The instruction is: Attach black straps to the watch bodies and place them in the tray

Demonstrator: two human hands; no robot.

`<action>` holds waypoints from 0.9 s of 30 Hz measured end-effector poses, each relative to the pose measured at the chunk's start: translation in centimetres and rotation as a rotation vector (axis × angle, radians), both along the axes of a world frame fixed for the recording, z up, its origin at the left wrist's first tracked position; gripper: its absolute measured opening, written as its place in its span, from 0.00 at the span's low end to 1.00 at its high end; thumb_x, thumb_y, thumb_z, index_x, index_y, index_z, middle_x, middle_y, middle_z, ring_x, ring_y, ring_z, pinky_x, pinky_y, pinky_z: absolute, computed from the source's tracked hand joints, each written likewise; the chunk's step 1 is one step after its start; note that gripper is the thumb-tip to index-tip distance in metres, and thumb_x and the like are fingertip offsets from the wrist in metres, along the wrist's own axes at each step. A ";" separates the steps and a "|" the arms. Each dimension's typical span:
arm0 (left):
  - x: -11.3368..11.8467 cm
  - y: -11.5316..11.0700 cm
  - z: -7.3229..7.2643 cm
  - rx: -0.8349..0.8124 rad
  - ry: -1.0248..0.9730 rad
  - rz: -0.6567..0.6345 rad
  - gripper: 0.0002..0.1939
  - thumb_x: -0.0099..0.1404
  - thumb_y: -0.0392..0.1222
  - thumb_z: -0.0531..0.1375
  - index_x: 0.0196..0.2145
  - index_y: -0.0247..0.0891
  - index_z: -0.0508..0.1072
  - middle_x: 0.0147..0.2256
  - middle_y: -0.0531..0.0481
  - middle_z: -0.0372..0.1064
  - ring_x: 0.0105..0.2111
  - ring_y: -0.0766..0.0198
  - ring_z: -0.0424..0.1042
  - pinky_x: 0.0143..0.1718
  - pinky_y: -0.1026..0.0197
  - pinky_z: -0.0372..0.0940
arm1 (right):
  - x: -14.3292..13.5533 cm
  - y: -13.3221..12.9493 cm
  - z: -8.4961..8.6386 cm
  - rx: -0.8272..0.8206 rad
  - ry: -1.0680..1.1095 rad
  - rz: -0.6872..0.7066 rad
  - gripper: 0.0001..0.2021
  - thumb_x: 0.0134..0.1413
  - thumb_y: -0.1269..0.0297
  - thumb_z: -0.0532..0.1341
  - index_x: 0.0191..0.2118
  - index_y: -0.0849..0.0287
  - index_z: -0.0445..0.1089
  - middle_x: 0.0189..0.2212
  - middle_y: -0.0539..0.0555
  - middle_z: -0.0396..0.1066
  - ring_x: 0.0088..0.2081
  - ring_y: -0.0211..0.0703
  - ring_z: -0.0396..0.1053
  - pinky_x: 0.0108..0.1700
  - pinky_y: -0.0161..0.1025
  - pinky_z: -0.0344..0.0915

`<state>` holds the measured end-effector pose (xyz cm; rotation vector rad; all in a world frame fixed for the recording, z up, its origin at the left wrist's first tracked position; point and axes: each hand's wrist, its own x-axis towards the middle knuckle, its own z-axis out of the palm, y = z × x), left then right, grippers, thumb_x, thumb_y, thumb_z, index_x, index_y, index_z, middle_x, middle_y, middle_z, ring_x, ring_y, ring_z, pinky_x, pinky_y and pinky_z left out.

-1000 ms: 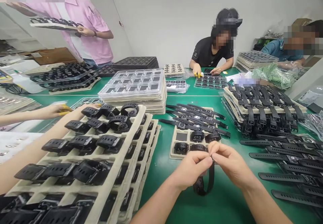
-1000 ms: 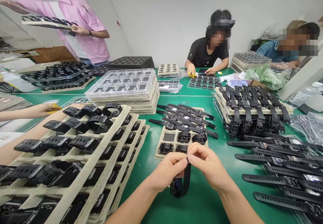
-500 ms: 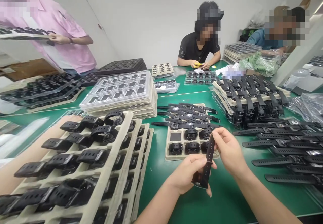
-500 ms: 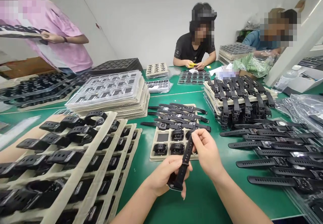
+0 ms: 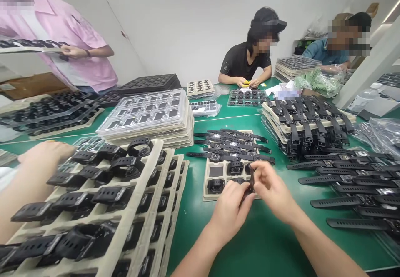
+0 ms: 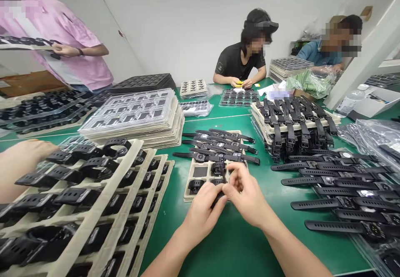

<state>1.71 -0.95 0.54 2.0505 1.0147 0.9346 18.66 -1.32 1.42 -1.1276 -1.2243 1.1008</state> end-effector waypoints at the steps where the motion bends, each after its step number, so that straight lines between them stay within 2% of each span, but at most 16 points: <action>1: -0.1 0.1 -0.1 0.112 0.041 0.007 0.14 0.74 0.42 0.53 0.50 0.38 0.75 0.36 0.42 0.74 0.37 0.54 0.70 0.40 0.52 0.69 | -0.2 -0.1 -0.1 -0.014 -0.044 0.040 0.15 0.57 0.50 0.68 0.44 0.53 0.74 0.31 0.51 0.70 0.31 0.43 0.67 0.33 0.39 0.64; 3: -0.3 0.1 -0.2 0.229 0.052 -0.014 0.17 0.75 0.39 0.52 0.58 0.38 0.69 0.37 0.43 0.75 0.36 0.55 0.70 0.39 0.52 0.69 | -0.7 -0.2 -0.3 -0.073 -0.007 0.038 0.16 0.60 0.46 0.65 0.37 0.55 0.76 0.31 0.53 0.72 0.32 0.45 0.69 0.34 0.40 0.66; 6: -0.3 -0.1 -0.4 0.303 -0.033 -0.020 0.22 0.75 0.37 0.52 0.65 0.39 0.59 0.42 0.42 0.75 0.38 0.56 0.71 0.40 0.54 0.70 | -1.3 -0.2 -0.6 -0.167 0.287 -0.011 0.18 0.58 0.43 0.66 0.37 0.54 0.75 0.26 0.51 0.71 0.27 0.42 0.67 0.30 0.39 0.66; 8: -0.2 -0.2 -0.5 0.358 -0.081 -0.024 0.21 0.74 0.35 0.52 0.63 0.41 0.59 0.42 0.43 0.75 0.37 0.57 0.71 0.39 0.56 0.70 | -1.5 -0.2 -0.7 -0.207 0.451 -0.014 0.17 0.55 0.44 0.69 0.38 0.53 0.74 0.23 0.48 0.69 0.25 0.40 0.65 0.28 0.36 0.64; 11: 0.0 -0.3 -0.8 0.451 -0.105 -0.017 0.19 0.73 0.32 0.53 0.60 0.41 0.62 0.39 0.45 0.76 0.35 0.58 0.71 0.38 0.57 0.68 | -1.9 -0.4 -0.6 -0.266 0.559 -0.027 0.16 0.54 0.47 0.70 0.37 0.54 0.73 0.24 0.48 0.69 0.25 0.38 0.64 0.27 0.35 0.64; 16: 0.2 -0.1 -1.2 0.586 -0.149 0.026 0.19 0.73 0.31 0.52 0.60 0.41 0.61 0.36 0.46 0.75 0.31 0.59 0.71 0.34 0.57 0.67 | -2.3 -0.6 -0.2 -0.305 0.579 -0.069 0.18 0.51 0.46 0.72 0.37 0.54 0.72 0.25 0.48 0.68 0.24 0.38 0.63 0.26 0.35 0.63; 20: 0.2 -0.2 -1.1 0.554 -0.115 0.040 0.15 0.73 0.31 0.52 0.55 0.41 0.67 0.34 0.45 0.74 0.32 0.59 0.71 0.33 0.57 0.67 | -2.2 -0.5 -0.3 -0.276 0.570 -0.050 0.19 0.50 0.45 0.72 0.37 0.54 0.72 0.25 0.48 0.68 0.25 0.37 0.64 0.27 0.35 0.64; 27: 0.0 0.0 -0.9 0.592 -0.099 0.047 0.15 0.71 0.30 0.54 0.53 0.39 0.68 0.33 0.47 0.75 0.31 0.60 0.70 0.37 0.54 0.65 | -1.9 -0.7 -0.5 -0.174 0.380 -0.042 0.19 0.53 0.42 0.69 0.36 0.55 0.74 0.23 0.48 0.68 0.24 0.39 0.66 0.27 0.37 0.66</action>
